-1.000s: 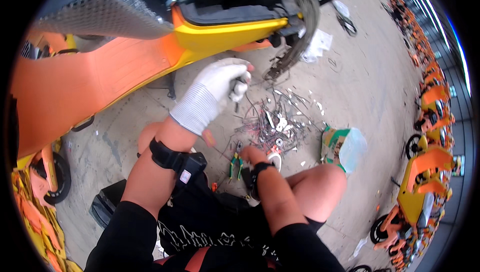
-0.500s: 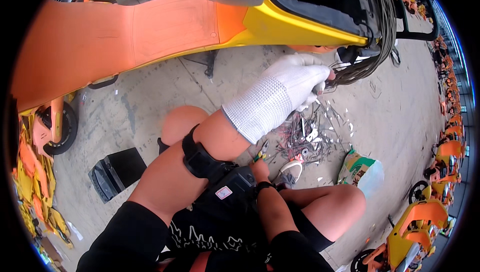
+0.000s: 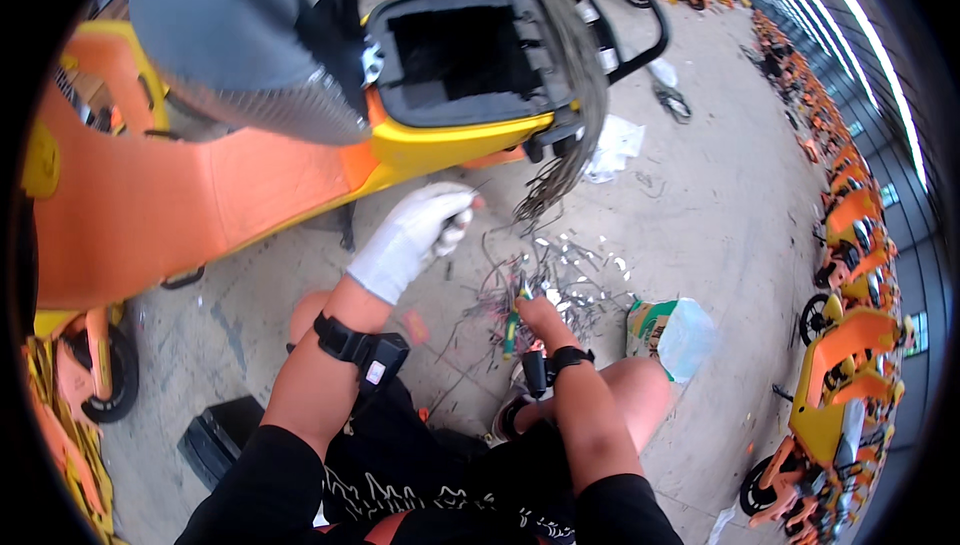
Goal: The person uses pliers to cut a wire and then twists the ends of wires together by hand while sitting near an electric scooter.
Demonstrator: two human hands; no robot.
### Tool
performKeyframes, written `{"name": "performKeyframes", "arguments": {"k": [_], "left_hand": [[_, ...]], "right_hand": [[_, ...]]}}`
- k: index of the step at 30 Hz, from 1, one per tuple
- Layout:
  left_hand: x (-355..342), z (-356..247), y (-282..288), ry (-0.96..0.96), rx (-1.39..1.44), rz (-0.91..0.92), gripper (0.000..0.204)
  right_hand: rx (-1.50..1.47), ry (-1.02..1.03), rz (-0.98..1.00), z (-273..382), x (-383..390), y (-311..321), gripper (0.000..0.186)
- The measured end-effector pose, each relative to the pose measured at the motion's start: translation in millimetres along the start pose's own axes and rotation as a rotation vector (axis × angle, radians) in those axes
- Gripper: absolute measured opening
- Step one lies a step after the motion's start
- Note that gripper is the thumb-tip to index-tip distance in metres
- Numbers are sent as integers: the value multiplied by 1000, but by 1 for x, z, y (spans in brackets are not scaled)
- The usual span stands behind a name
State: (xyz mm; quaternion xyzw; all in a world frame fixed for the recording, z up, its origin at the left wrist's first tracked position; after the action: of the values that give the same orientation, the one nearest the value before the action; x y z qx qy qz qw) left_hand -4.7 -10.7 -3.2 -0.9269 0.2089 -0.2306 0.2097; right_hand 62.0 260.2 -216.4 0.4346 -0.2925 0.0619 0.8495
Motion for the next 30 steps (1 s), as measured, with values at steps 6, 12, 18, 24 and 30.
{"name": "performKeyframes", "arguments": {"k": [6, 12, 18, 24, 30], "left_hand": [[1, -11, -3, 52, -54, 53, 17], [13, -24, -11, 78, -102, 82, 21], [19, -18, -1, 13, -175, 81, 21], [23, -24, -16, -5, -197, -17, 21], [19, -19, -19, -18, -280, 24, 21]], "right_hand": [[-223, 190, -277, 66, 88, 143, 43], [-1471, 399, 135, 86, 166, 133, 21], [-1605, 527, 442, 103, 172, 112, 27], [-1276, 530, 381, 104, 165, 104, 17], [-1038, 729, 380, 115, 177, 110, 14]]}}
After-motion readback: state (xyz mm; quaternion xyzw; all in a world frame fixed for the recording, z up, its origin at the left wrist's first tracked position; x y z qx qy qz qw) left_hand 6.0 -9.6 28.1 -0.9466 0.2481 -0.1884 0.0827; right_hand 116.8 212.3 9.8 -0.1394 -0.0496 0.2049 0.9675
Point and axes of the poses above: each hand's wrist, its own x-axis away from the middle knuckle, its own y-axis out of the back of the hand, z = x × y, the point moved 1 cm from there along -x, towards the middle knuckle, and after that the axes turned 8 degrees about y, right-handed, at the moved point
